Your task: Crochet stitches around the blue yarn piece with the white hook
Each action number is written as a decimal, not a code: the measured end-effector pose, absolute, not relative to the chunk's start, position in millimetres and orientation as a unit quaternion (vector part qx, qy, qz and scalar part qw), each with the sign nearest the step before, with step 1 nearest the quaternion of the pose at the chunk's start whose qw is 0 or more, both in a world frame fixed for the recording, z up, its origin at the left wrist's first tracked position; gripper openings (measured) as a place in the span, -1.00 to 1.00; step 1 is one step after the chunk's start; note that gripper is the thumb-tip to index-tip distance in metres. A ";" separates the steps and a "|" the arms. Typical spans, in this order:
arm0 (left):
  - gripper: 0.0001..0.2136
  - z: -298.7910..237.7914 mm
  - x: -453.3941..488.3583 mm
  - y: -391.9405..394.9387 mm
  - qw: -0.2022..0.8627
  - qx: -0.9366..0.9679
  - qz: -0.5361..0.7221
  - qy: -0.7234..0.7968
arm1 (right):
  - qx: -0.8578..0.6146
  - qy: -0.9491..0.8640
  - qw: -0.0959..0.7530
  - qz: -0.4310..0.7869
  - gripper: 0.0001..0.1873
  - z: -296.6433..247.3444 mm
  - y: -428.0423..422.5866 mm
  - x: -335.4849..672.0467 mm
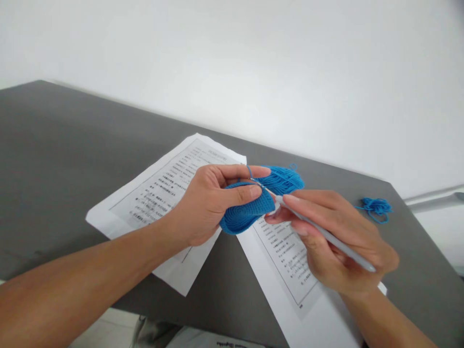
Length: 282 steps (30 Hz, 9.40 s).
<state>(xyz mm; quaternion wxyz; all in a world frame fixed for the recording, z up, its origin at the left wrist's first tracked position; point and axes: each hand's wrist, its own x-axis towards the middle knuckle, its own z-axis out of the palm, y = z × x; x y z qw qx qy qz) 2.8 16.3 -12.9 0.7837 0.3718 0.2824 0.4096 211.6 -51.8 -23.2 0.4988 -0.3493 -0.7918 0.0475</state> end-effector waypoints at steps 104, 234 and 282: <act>-0.97 -10.3 -18.2 43.9 0.761 0.536 0.222 0.290 | -0.380 -0.639 0.541 0.392 -0.80 -5.4 -54.1 232.3; -0.63 -21.2 11.5 6.0 0.766 0.357 0.429 0.320 | -0.378 -0.796 0.471 -0.036 -0.65 -27.3 -55.7 203.2; -0.82 -13.6 1.4 19.5 0.568 0.602 0.378 0.415 | -0.357 -0.841 0.404 -0.052 -0.58 -5.5 -62.6 223.9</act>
